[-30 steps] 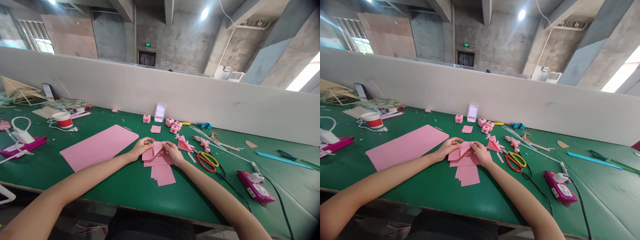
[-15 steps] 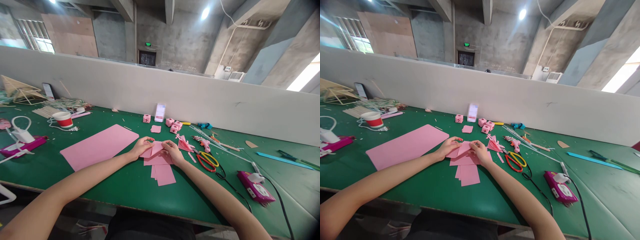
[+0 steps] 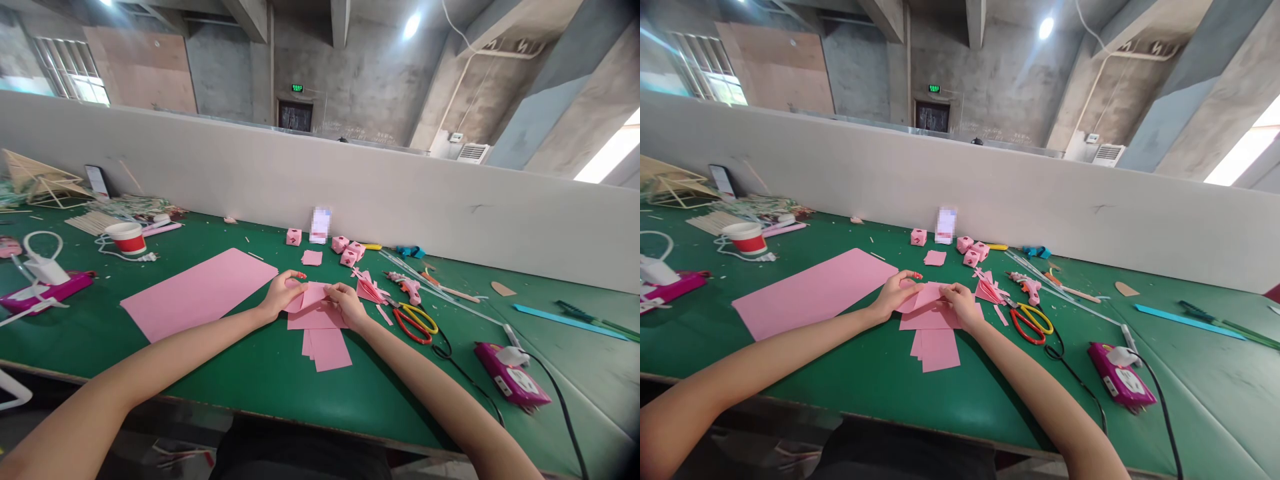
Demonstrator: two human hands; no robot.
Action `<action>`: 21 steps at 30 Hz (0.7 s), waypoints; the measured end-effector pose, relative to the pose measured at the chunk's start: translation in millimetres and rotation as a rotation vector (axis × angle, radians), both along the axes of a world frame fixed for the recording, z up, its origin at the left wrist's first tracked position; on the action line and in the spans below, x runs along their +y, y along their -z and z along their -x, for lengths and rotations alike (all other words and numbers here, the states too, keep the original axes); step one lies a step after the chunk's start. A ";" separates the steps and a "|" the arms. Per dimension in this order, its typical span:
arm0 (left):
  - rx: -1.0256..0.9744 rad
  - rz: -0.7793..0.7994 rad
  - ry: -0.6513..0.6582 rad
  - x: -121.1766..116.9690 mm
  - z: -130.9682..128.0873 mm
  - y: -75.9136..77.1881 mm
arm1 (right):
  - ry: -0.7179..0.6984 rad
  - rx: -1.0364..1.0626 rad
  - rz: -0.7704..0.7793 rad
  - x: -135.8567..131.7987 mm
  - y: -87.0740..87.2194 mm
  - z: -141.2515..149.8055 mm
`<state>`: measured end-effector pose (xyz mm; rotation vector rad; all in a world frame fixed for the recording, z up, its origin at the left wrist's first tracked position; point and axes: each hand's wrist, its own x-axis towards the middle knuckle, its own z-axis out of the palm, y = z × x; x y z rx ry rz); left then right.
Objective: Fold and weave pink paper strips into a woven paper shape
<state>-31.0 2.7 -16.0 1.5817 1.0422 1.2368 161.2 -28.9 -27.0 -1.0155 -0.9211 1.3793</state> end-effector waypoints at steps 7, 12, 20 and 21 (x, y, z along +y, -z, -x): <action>0.017 0.002 -0.004 0.6 0.5 0.2 | -0.084 0.017 0.063 0.9 -5.0 -3.7; 0.032 -0.027 0.036 4.3 4.2 1.2 | -0.258 -0.067 0.021 -1.6 -8.3 -8.2; 0.064 -0.030 0.136 5.8 7.4 -3.5 | -0.296 -0.172 -0.016 0.5 -2.8 -11.5; 0.075 -0.026 0.142 5.4 7.6 -4.3 | -0.299 -0.173 -0.023 0.6 -2.6 -11.4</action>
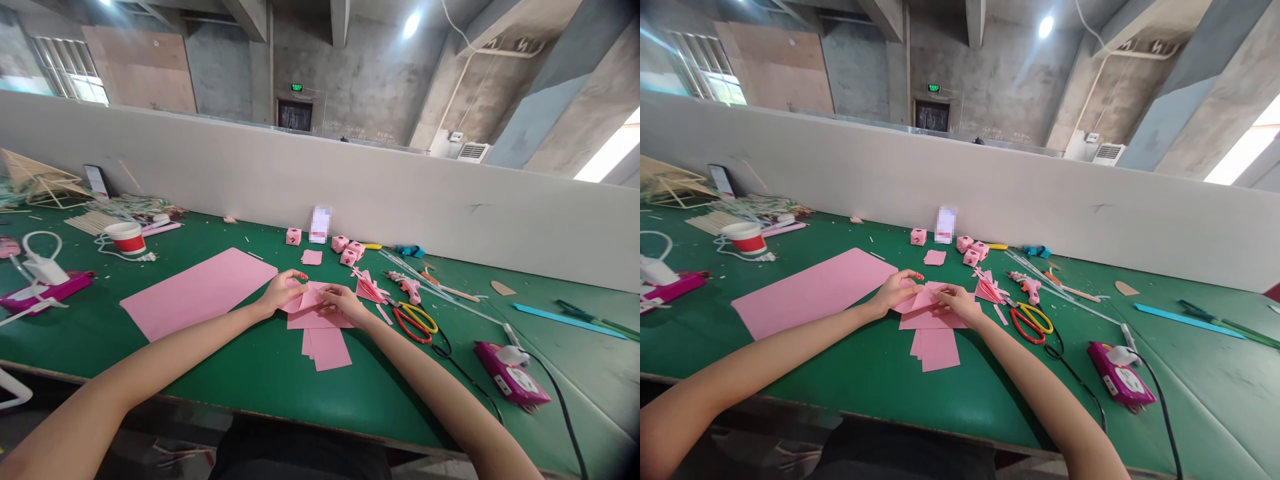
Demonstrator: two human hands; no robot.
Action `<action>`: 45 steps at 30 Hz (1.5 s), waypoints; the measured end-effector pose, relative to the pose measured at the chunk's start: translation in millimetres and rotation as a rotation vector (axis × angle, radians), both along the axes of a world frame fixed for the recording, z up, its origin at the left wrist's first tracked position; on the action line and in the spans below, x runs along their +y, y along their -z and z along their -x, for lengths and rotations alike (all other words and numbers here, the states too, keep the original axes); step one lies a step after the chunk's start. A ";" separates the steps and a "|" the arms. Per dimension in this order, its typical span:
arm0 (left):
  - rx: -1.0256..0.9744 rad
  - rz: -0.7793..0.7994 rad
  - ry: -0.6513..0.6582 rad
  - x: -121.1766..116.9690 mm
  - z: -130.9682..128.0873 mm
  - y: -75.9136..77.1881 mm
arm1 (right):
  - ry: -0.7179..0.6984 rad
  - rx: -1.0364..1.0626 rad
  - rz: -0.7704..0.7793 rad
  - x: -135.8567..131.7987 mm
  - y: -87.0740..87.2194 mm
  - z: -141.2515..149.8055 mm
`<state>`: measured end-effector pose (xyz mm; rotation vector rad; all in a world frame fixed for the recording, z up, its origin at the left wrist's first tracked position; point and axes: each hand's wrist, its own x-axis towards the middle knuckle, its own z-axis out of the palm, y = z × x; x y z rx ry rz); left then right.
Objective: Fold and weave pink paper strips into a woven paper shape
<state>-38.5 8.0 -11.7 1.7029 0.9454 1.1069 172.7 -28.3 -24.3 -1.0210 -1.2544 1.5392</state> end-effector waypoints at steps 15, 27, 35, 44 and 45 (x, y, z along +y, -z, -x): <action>0.012 -0.019 0.023 -0.4 0.5 -1.7 | 0.006 -0.069 -0.030 -0.4 -0.8 1.2; 0.034 -0.055 0.064 -0.1 0.2 2.5 | -0.134 -0.211 -0.056 -1.9 -8.5 -3.4; 0.029 -0.016 0.052 0.3 0.6 1.6 | -0.159 -0.233 -0.061 -2.2 -10.5 -2.9; -0.004 0.045 -0.022 -0.9 -1.0 0.6 | 0.010 -0.007 0.012 -1.5 -2.2 2.6; -0.009 0.052 -0.028 -0.6 -1.0 0.8 | 0.025 0.014 0.015 -0.7 -0.8 2.8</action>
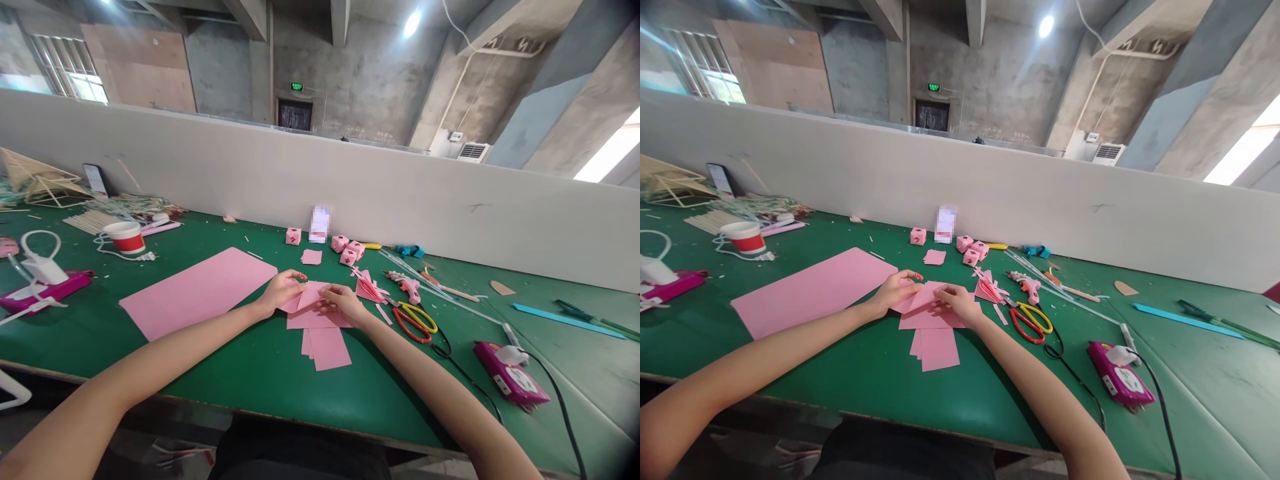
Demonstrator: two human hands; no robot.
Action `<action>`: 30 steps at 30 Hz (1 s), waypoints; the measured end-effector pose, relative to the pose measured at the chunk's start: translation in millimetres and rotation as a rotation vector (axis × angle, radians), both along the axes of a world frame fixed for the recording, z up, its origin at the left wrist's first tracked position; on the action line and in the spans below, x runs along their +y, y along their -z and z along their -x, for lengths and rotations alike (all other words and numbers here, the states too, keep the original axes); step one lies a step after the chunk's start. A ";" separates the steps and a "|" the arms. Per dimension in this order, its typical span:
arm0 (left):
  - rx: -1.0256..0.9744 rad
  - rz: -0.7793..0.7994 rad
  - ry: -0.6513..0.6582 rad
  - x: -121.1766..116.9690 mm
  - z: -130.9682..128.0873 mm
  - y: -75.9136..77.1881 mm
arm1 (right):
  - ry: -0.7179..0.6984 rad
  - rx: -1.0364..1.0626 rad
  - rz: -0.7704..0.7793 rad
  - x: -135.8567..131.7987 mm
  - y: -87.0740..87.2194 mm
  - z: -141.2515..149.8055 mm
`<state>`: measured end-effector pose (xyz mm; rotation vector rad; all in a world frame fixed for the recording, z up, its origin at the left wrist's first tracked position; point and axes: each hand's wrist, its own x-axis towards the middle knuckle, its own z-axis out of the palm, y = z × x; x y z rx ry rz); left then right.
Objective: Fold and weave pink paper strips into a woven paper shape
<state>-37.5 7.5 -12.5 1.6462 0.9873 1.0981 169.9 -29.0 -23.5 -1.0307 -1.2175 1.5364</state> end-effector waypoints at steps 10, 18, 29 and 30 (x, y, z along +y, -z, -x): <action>0.006 0.021 0.029 -0.8 0.4 2.5 | 0.086 0.023 -0.072 1.3 1.9 2.3; 0.015 -0.028 0.035 0.4 0.1 4.2 | 0.048 -0.096 -0.123 0.5 4.6 3.6; 0.011 -0.035 0.043 3.7 0.8 7.4 | 0.086 -0.209 -0.145 -2.2 2.2 6.1; 0.014 -0.038 0.045 3.9 1.0 7.6 | 0.086 -0.214 -0.149 -2.6 2.2 6.0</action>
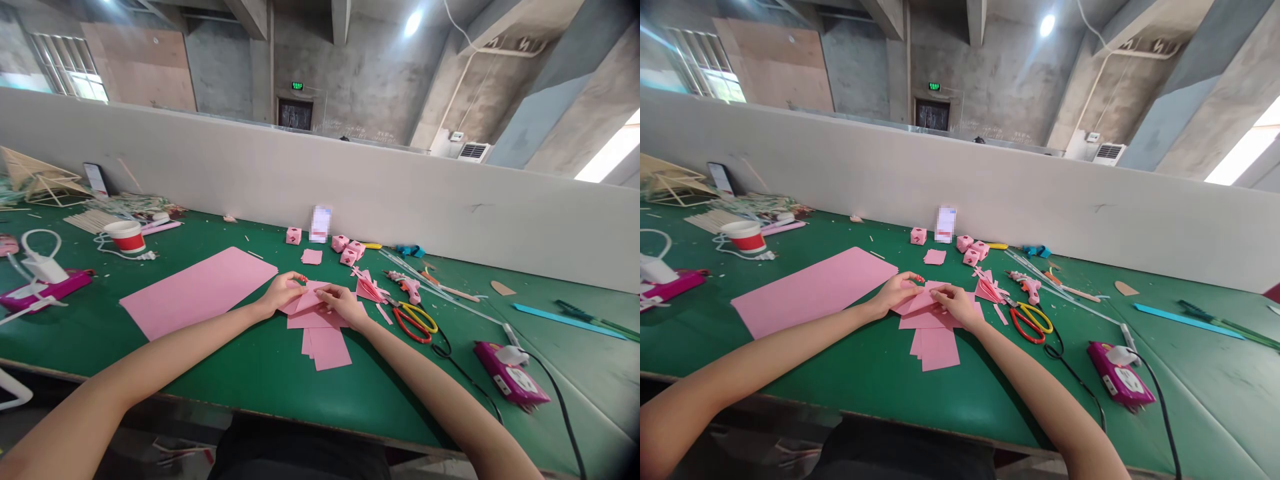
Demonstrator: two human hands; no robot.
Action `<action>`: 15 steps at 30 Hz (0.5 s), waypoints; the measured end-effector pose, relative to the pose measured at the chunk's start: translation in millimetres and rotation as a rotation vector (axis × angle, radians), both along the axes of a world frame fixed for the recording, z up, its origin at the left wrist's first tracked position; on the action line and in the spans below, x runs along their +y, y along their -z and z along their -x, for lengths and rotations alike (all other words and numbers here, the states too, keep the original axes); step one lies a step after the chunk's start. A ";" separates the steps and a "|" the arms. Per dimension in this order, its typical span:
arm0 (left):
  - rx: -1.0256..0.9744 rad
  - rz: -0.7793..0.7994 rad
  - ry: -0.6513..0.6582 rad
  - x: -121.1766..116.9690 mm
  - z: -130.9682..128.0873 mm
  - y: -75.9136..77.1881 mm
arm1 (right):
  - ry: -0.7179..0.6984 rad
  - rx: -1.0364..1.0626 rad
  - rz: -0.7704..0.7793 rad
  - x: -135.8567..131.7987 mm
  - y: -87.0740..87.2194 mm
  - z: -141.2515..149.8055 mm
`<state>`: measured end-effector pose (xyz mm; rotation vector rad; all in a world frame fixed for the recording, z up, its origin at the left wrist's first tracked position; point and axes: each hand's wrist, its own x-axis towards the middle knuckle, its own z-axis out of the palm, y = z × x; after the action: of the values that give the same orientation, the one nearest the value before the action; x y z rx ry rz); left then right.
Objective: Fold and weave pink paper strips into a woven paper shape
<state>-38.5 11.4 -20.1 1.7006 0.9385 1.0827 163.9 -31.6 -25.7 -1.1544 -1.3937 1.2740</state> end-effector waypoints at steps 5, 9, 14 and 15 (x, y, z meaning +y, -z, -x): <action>0.011 -0.013 -0.006 1.6 0.6 1.6 | 0.002 -0.007 -0.007 -1.3 0.1 0.2; 0.019 -0.003 -0.009 2.9 0.7 2.8 | -0.010 -0.005 -0.004 -0.8 0.4 0.0; 0.040 0.022 -0.001 3.4 0.8 2.4 | -0.013 -0.042 -0.010 -0.7 0.6 -0.4; 0.044 0.021 0.001 3.4 0.9 2.3 | -0.013 -0.049 -0.008 -0.9 0.5 -0.4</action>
<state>-39.4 14.8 -22.4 1.7138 0.9729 1.0350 164.3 -32.5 -26.2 -1.1799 -1.4435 1.2555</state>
